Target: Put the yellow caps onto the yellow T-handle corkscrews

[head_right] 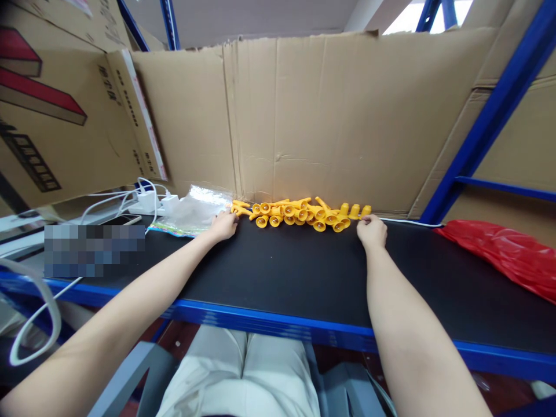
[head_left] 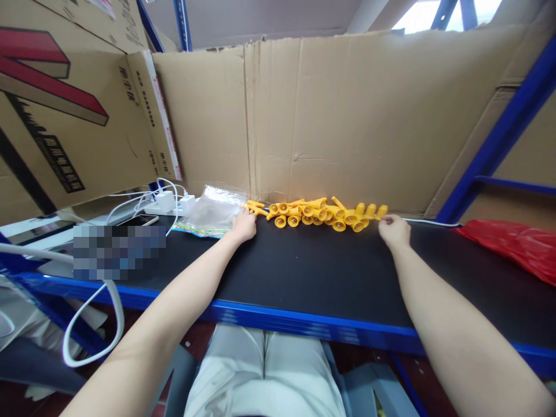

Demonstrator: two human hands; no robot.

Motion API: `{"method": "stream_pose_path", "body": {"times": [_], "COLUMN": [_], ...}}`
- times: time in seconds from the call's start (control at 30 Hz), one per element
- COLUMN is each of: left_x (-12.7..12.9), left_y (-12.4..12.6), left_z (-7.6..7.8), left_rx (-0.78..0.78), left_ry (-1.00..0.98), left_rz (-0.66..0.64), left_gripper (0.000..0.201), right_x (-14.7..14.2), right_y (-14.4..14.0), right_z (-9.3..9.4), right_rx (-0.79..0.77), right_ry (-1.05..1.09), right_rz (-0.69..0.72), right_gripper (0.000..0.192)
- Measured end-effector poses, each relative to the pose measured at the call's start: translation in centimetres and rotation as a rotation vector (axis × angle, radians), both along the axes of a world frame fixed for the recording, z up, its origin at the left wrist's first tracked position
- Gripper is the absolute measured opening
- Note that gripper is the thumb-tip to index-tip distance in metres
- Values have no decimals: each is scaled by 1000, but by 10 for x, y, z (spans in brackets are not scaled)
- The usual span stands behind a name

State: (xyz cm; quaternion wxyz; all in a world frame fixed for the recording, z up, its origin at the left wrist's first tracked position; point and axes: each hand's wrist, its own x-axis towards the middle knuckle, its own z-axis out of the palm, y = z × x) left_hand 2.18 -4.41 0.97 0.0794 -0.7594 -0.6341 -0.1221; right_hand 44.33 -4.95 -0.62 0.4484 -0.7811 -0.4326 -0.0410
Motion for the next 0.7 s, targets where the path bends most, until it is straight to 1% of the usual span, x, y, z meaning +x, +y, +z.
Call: {"method": "stream_pose_path", "body": {"times": [0.1, 0.2, 0.3, 0.4, 0.47, 0.53, 0.63, 0.7], "left_x": [-1, -1, 1, 7, 11, 14, 16, 15], "left_y": [-1, -6, -12, -17, -19, -19, -17, -15], "left_z": [5, 15, 25, 31, 31, 29, 23, 17], "left_rx": [138, 245, 316, 355, 353, 307, 167, 61], "left_ry": [-103, -234, -366, -494, -549, -568, -528, -463], "left_rz": [-17, -39, -66, -100, -140, -173, -199, -211], "left_gripper": [29, 27, 21, 15, 12, 13, 27, 31], "right_x": [1, 2, 3, 4, 5, 6, 7, 7], "right_y": [3, 4, 5, 6, 7, 8, 8, 8], "right_z": [-1, -1, -2, -3, -5, -6, -7, -6], "right_rx": [-10, -9, 2, 11, 25, 36, 34, 20], "right_ry": [-21, -21, -13, -14, -14, -13, -13, -6], "right_rz": [11, 10, 10, 14, 21, 24, 15, 12], "right_gripper": [24, 22, 21, 20, 20, 19, 17, 17]}}
